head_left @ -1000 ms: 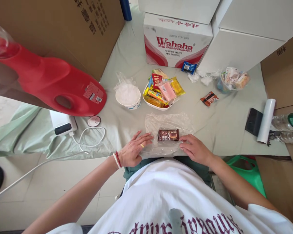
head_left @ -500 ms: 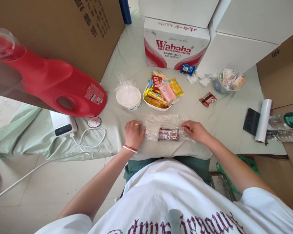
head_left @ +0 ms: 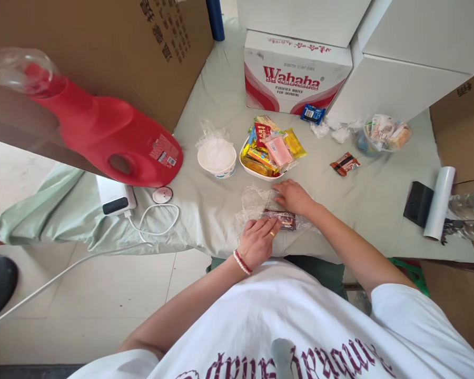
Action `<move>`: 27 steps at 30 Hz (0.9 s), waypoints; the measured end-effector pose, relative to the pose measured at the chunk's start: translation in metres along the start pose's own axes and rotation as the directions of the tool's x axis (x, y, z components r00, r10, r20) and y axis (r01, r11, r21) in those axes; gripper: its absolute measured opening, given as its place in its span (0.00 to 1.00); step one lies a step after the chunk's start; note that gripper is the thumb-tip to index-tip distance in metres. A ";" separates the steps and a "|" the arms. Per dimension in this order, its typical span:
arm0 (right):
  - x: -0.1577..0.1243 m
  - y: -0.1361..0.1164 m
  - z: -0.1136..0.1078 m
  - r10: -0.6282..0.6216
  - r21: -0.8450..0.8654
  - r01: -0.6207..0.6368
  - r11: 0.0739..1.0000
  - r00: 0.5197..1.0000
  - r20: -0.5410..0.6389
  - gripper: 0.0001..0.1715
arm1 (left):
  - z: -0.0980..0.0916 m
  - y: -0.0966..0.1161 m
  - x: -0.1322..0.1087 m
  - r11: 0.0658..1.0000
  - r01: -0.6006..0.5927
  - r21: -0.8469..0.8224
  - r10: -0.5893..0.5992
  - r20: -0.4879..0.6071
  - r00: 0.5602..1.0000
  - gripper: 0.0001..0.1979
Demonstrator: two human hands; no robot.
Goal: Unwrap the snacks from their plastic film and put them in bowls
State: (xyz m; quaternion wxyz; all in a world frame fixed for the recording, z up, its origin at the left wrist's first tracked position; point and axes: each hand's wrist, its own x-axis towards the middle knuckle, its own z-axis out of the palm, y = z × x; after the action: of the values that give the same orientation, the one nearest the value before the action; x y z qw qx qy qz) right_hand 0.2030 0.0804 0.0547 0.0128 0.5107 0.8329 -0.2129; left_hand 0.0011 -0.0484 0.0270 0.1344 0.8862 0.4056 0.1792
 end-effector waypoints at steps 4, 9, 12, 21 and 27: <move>0.001 0.003 -0.005 -0.047 0.246 0.047 0.968 0.999 -0.006 0.09 | 0.017 -0.003 0.016 0.997 0.040 0.060 -0.042 0.044 0.998 0.28; -0.004 0.010 -0.015 -0.145 0.605 0.044 0.795 0.982 0.119 0.10 | 0.025 -0.009 0.011 0.998 0.004 0.070 -0.004 -0.002 1.000 0.27; 0.001 0.008 -0.018 -0.183 0.756 -0.137 0.640 0.929 0.323 0.24 | 0.026 -0.008 0.009 0.996 0.005 0.086 -0.005 -0.010 1.000 0.27; -0.005 0.002 -0.069 -0.079 0.820 0.116 0.561 0.993 -0.087 0.21 | 0.031 -0.009 0.010 0.989 -0.036 0.142 0.059 -0.155 0.986 0.22; -0.006 0.003 -0.054 -0.067 0.133 0.081 0.988 0.992 -0.107 0.17 | 0.032 -0.010 0.010 0.988 -0.036 0.150 0.061 -0.162 0.985 0.23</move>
State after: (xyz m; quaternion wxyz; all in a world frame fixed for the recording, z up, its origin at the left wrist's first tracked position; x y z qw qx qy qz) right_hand 0.2191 0.0965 0.1041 -0.0731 0.4892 0.8342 -0.2436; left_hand 0.0142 -0.0379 -0.0038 0.0301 0.8852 0.4057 0.2255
